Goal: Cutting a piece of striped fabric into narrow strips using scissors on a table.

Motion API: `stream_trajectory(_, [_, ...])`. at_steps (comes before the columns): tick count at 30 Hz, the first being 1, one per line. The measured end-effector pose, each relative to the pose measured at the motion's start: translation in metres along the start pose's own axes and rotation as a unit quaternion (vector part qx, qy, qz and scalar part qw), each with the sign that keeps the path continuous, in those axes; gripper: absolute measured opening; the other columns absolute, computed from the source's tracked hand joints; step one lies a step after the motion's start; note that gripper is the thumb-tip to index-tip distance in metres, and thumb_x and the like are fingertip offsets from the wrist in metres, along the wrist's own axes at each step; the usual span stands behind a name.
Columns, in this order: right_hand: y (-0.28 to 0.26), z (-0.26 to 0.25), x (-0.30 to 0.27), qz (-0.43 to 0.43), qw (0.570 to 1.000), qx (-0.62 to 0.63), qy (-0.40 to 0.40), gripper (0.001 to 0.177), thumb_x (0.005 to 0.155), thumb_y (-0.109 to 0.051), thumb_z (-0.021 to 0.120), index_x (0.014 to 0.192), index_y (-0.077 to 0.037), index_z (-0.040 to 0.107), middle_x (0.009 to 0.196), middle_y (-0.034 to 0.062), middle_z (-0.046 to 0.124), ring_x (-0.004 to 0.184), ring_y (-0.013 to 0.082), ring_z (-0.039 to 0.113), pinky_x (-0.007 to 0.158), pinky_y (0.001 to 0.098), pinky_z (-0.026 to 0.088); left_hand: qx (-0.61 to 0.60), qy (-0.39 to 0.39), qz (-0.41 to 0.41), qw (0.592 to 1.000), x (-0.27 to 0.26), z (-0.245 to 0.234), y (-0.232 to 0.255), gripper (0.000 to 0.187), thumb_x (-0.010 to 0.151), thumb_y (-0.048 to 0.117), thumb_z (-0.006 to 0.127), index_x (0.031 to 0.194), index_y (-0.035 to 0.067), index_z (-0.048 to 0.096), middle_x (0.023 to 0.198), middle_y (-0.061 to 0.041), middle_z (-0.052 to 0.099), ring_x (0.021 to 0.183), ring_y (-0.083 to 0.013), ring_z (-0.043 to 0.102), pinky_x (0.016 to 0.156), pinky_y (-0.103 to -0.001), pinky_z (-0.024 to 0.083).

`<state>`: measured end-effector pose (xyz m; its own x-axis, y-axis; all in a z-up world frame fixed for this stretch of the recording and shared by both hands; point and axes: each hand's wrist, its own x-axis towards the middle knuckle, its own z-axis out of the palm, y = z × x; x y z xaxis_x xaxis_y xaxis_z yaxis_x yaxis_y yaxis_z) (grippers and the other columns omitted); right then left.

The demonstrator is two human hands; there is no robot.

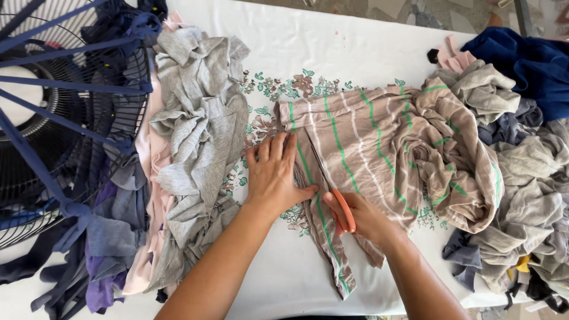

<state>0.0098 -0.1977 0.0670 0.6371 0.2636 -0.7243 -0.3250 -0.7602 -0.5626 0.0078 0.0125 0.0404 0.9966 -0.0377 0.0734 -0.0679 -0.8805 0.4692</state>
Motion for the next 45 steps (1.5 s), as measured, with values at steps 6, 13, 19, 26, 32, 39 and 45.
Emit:
stream_trajectory(6, [0.001,-0.005,-0.004,-0.006,0.997,0.063,-0.043,0.06,0.095,-0.065,0.041,0.079,-0.009,0.058,0.056,0.0033,0.062,0.049,0.0112,0.049,0.045,0.0289,0.035,0.066,-0.016,-0.008,0.998,0.032,0.004,-0.001,0.046,0.093,0.038,0.069,0.126,0.007,0.066,0.146,-0.023,0.045,0.124,-0.0401,0.047,0.093,-0.061,0.047])
stream_trajectory(13, [0.006,-0.006,0.0,-0.009,0.996,0.065,-0.054,0.063,0.095,-0.067,0.043,0.079,-0.008,0.058,0.057,0.0026,0.062,0.049,0.0111,0.048,0.044,0.0285,0.034,0.119,-0.017,0.067,0.99,0.102,0.012,-0.038,0.028,0.098,0.022,0.065,0.117,0.004,0.071,0.132,-0.012,0.062,0.124,-0.0293,0.054,0.105,-0.054,0.048])
stream_trajectory(19, [0.004,-0.006,-0.001,0.02,0.998,0.055,-0.032,0.065,0.091,-0.069,0.045,0.083,-0.008,0.064,0.058,0.0029,0.063,0.051,0.0112,0.051,0.046,0.0292,0.036,0.123,0.065,0.022,0.99,0.154,0.015,-0.056,0.043,0.087,0.019,0.072,0.126,0.0,0.067,0.134,-0.012,0.06,0.122,-0.0295,0.055,0.1,-0.049,0.049])
stream_trajectory(26, [0.009,-0.004,0.003,0.006,0.998,0.062,-0.031,0.064,0.092,-0.068,0.046,0.082,-0.007,0.064,0.057,0.0022,0.064,0.052,0.0109,0.055,0.049,0.0285,0.039,0.013,-0.009,0.014,1.0,0.115,-0.002,-0.042,0.036,0.077,0.039,0.086,0.101,0.015,0.072,0.131,-0.007,0.059,0.125,-0.0298,0.052,0.1,-0.049,0.047])
stream_trajectory(32, [0.008,-0.004,0.001,0.003,0.997,0.076,-0.033,0.064,0.093,-0.067,0.047,0.081,-0.007,0.063,0.056,0.0032,0.063,0.05,0.0112,0.051,0.047,0.0285,0.036,-0.088,-0.05,-0.053,0.993,0.155,0.009,-0.068,0.019,0.087,0.036,0.079,0.096,0.021,0.073,0.122,0.0,0.069,0.117,-0.0228,0.062,0.102,-0.043,0.051])
stream_trajectory(39, [0.01,-0.002,0.003,0.005,0.996,0.083,-0.027,0.061,0.093,-0.066,0.048,0.082,-0.007,0.063,0.057,0.0037,0.063,0.05,0.0104,0.055,0.045,0.028,0.037,-0.089,0.207,-0.069,0.972,0.169,0.035,-0.076,0.048,0.085,0.022,0.078,0.129,0.011,0.062,0.129,-0.012,0.06,0.122,-0.0351,0.053,0.096,-0.054,0.04])
stream_trajectory(45, [0.009,-0.005,0.003,0.025,0.994,0.102,-0.042,0.058,0.094,-0.064,0.046,0.084,-0.009,0.063,0.057,0.0052,0.063,0.049,0.0115,0.049,0.044,0.0271,0.034,0.027,0.157,0.062,0.985,0.083,0.052,-0.064,0.036,0.095,0.026,0.076,0.127,0.018,0.061,0.142,-0.012,0.058,0.135,-0.0322,0.05,0.113,-0.057,0.037])
